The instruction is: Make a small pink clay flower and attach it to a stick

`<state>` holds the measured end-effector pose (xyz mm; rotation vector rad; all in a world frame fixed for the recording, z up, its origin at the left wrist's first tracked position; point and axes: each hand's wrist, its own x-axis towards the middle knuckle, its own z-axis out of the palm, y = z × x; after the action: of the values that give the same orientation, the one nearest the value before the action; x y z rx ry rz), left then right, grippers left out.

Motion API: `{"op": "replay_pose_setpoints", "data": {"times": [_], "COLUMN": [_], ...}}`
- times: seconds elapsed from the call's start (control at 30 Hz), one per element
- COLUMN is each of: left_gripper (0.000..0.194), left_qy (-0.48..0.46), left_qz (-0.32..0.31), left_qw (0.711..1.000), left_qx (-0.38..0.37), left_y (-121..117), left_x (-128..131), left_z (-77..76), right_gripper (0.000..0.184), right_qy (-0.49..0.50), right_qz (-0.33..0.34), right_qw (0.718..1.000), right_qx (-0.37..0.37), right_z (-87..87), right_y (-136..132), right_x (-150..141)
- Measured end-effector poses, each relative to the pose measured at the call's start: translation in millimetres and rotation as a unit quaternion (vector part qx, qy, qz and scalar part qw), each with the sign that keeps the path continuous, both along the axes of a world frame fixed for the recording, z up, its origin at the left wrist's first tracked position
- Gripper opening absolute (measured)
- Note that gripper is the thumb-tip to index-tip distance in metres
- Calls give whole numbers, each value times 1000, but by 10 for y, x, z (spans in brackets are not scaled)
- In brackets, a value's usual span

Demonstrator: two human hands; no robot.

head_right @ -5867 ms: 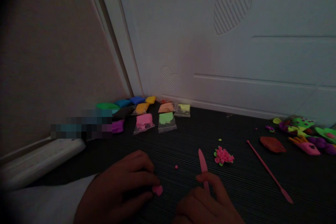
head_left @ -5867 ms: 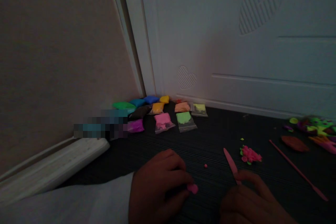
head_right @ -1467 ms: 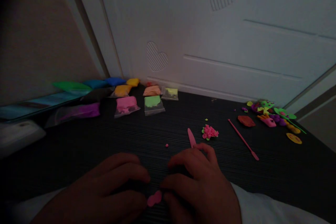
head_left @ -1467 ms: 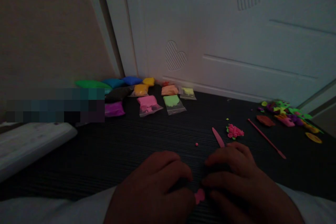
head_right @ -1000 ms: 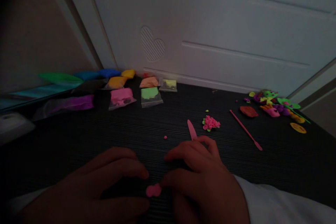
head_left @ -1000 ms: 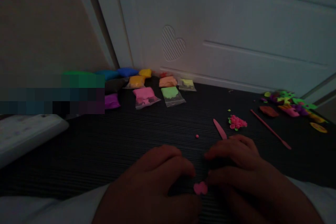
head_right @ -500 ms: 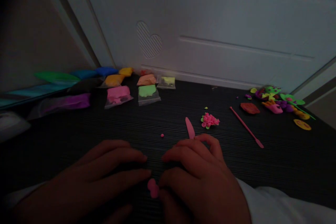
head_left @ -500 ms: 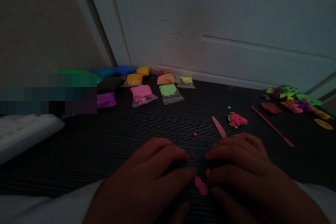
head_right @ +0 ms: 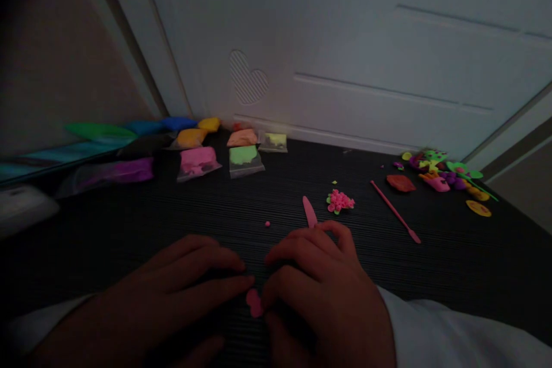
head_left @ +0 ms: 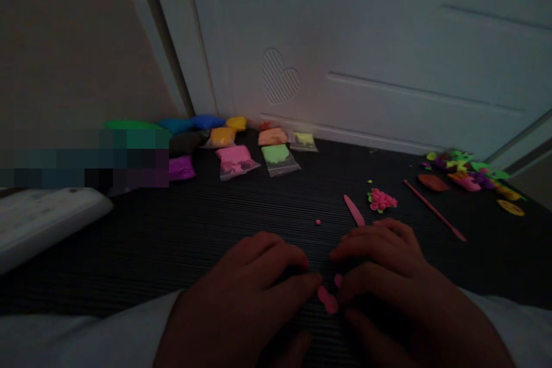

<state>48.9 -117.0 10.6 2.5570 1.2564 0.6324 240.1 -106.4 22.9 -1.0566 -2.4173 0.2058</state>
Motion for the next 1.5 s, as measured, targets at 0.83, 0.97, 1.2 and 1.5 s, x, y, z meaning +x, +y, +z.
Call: {"op": "replay_pose_setpoints", "data": {"times": [0.83, 0.97, 1.2, 1.5], "left_gripper": [29, 32, 33, 33], "left_qy": [18, 37, 9, -5], "left_qz": [3, 2, 7, 13], "left_qw": [1000, 999, 1000, 999], "left_qx": [-9, 3, -1, -37], "left_y": [-68, -63, -37, -18], "left_x": [40, 27, 20, 30], "left_z": [52, 30, 17, 44], "right_gripper": [12, 14, 17, 21], "right_qy": [18, 18, 19, -53], "right_qz": [-60, -44, -13, -1], "right_qw": [997, 999, 996, 994], "right_qx": [-43, -23, 84, 91], "right_z": [2, -5, -93, -1], "right_y": [5, -1, 27, 15], "right_x": [19, 29, 99, 138]}}
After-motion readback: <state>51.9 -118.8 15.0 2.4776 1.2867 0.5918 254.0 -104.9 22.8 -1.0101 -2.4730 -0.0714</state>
